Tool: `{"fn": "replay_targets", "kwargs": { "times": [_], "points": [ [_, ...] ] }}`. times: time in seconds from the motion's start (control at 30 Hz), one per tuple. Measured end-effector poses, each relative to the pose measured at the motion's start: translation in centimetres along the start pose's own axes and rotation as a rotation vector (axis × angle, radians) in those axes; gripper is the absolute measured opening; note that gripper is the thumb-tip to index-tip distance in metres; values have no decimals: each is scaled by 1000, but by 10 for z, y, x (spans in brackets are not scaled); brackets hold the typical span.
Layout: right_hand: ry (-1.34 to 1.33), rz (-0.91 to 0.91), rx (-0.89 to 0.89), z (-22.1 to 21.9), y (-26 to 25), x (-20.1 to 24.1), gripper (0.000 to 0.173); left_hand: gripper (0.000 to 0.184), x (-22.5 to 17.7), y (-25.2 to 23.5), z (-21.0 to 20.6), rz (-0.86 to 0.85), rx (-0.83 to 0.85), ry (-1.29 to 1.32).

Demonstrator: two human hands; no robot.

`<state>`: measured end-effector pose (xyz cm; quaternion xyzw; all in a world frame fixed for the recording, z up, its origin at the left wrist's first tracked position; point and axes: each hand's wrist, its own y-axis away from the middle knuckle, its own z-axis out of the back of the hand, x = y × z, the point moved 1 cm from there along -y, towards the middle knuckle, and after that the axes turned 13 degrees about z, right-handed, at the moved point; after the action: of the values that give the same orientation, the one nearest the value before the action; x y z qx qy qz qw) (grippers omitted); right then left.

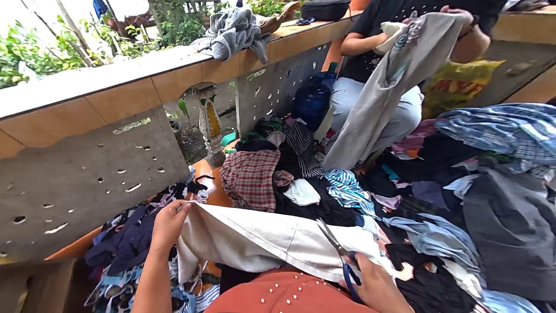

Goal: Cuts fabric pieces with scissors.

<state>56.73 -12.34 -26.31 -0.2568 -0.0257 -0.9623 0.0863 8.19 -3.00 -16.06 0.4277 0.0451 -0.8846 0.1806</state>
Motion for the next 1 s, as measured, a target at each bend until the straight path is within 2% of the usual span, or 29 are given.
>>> {"fn": "replay_targets", "kwargs": {
  "times": [0.1,0.2,0.3,0.4,0.47,0.57,0.63,0.73,0.8,0.9,1.0],
  "points": [
    [90,89,-128,-13,5,-13,44,16,-1,-4,-2,7,13,-3],
    [108,122,-122,-13,2,-16,32,16,-4,-7,-2,12,28,-15],
    [3,54,-84,-5,-1,-20,33,16,-3,-10,-1,2,40,-23],
    [-109,-89,-74,4,0,-24,38,16,-2,-10,-1,0,58,-24],
    [-117,-121,-124,11,-1,-27,39,16,-2,-10,-1,-15,83,-20],
    [-19,-137,-291,41,-11,-31,36,18,-7,-19,-1,-120,182,-94],
    [70,-146,-425,74,-27,-40,36,23,-28,-32,-2,-233,265,-220],
    [131,-165,-583,138,-62,-42,45,29,-91,-54,-6,-349,323,-394],
    [169,-160,-679,177,-81,-43,48,24,-136,-65,-6,-455,241,-420],
    [191,-158,-808,226,-86,-46,52,22,-190,-74,3,-690,28,-352],
    [180,-117,-882,251,-65,-46,58,23,-216,-72,11,-870,-137,-274]
  ]
}}
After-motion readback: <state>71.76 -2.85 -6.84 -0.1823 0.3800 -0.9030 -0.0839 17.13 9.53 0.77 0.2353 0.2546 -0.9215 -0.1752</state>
